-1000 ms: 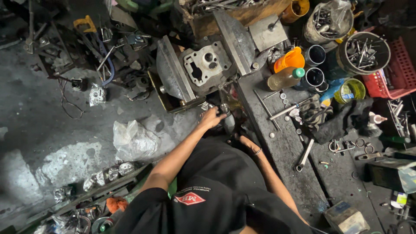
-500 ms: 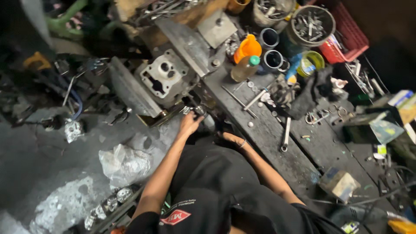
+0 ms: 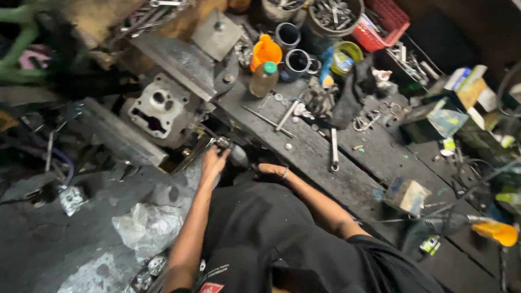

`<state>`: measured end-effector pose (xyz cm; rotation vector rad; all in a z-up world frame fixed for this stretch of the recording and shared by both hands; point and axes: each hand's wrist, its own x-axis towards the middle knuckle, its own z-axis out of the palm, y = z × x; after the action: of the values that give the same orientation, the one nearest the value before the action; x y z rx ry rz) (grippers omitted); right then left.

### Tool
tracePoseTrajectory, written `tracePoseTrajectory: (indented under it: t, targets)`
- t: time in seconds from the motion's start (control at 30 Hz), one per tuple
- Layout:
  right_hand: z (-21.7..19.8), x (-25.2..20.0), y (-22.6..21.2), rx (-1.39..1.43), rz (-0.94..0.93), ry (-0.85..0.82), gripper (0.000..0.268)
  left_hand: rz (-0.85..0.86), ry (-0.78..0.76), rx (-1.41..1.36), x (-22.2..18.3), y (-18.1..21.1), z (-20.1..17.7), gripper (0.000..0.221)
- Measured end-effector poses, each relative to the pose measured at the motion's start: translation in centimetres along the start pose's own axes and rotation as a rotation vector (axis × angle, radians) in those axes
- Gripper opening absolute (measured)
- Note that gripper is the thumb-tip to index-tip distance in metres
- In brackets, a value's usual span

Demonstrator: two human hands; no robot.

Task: The person cleans and assembles an engine cylinder head clamped in a vise. They wipe the surface, insert small metal components into the ports, and use a pneumatic tool to tighten fasteners. The person also applies liquid from a bottle to the assembly.

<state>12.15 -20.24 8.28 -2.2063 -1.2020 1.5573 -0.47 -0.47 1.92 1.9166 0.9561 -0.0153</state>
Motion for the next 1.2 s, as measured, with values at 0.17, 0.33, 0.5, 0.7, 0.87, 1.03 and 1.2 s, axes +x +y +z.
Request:
tracePoseTrajectory:
  t: [0.17,0.33,0.5,0.7,0.87,1.03,1.2]
  targets:
    - [1.3,1.2,2.4,0.048,-0.109,0.332,0.051,0.015,0.003,-0.038,-0.1,0.7,0.0,0.059]
    - [1.9,1.9,3.5,0.178,0.121,0.192,0.058,-0.070,-0.042,-0.173,-0.9,1.5,0.2,0.057]
    - [1.9,1.9,3.0,0.267,0.056,0.021,0.077,0.024,0.054,-0.054,-1.3,1.1,0.6,0.058]
    - [1.8,1.9,1.9,0.340,0.030,0.061,0.067,-0.043,0.095,-0.052,-1.8,0.6,1.3,0.066]
    - [2.3,2.1,2.6,0.408,0.075,-0.065,0.073,-0.172,0.086,-0.368,-3.3,1.3,2.4,0.068]
    - [2.6,2.9,3.6,0.418,0.035,-0.041,0.073,-0.190,0.189,-0.782,-6.6,3.6,1.6,0.069]
    - [3.5,2.2,4.2,0.775,-0.089,-0.116,0.060,0.293,0.451,-1.287,-11.0,5.1,-3.2,0.057]
